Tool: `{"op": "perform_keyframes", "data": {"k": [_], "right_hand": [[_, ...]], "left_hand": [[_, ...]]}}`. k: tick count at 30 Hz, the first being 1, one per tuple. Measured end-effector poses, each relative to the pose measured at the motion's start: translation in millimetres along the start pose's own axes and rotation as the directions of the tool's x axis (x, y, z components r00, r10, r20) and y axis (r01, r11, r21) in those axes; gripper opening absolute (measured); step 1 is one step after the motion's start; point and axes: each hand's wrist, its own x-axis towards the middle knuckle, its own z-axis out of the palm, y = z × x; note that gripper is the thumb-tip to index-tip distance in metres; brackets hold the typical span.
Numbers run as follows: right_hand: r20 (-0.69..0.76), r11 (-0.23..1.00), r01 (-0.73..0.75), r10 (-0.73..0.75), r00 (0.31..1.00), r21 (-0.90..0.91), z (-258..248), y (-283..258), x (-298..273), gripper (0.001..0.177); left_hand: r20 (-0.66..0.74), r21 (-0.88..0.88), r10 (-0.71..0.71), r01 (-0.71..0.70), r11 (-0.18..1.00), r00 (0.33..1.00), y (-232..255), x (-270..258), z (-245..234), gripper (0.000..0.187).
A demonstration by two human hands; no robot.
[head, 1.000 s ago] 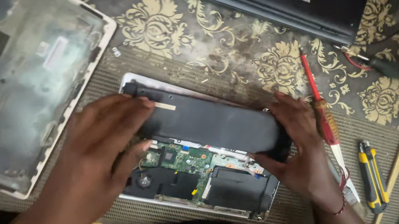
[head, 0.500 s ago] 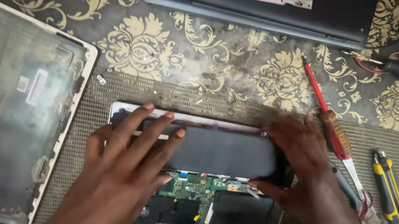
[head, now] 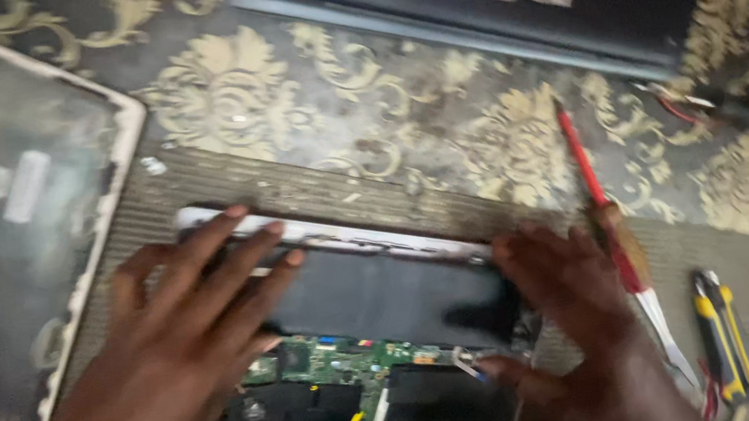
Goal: The person removes a laptop battery, then installs a new one. They use a red screwdriver to secure the battery in place by tightening screws along its edge.
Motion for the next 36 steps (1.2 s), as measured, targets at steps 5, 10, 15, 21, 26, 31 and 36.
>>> {"op": "perform_keyframes", "data": {"k": [5, 10, 15, 21, 26, 31, 36], "right_hand": [[-0.161, 0.999, -0.03, 0.026, 0.987, -0.018, -24, 4, 0, 0.057], [-0.203, 1.0, -0.023, 0.025, 0.979, 0.017, -20, 17, -11, 0.044], [-0.092, 0.996, 0.086, -0.088, 0.992, -0.023, -15, 23, -8, 0.043], [-0.079, 0.983, 0.185, -0.184, 0.98, 0.006, -12, 25, -1, 0.046], [-0.086, 0.981, 0.195, -0.194, 0.977, 0.002, -10, 29, -4, 0.046], [-0.03, 0.978, 0.21, -0.209, 0.977, 0.006, -10, 26, -4, 0.058], [-0.033, 0.967, 0.24, -0.244, 0.969, -0.086, -4, 25, -8, 0.078]], "left_hand": [[-0.007, 0.049, 0.016, -0.015, 0.999, 1.0, -1, -2, 1, 0.065], [0.014, 0.063, 0.018, -0.019, 0.998, 1.0, 4, -1, -4, 0.062], [0.033, 0.196, 0.104, -0.108, 0.975, 0.994, 9, 6, -9, 0.06], [0.063, 0.331, 0.167, -0.178, 0.927, 0.984, 13, 12, -17, 0.064], [0.098, 0.265, 0.208, -0.227, 0.937, 0.973, 7, 12, -19, 0.08], [0.05, 0.246, 0.245, -0.25, 0.936, 0.968, 5, 14, -24, 0.073], [-0.005, 0.23, 0.213, -0.206, 0.951, 0.977, 8, 16, -34, 0.061]]}}
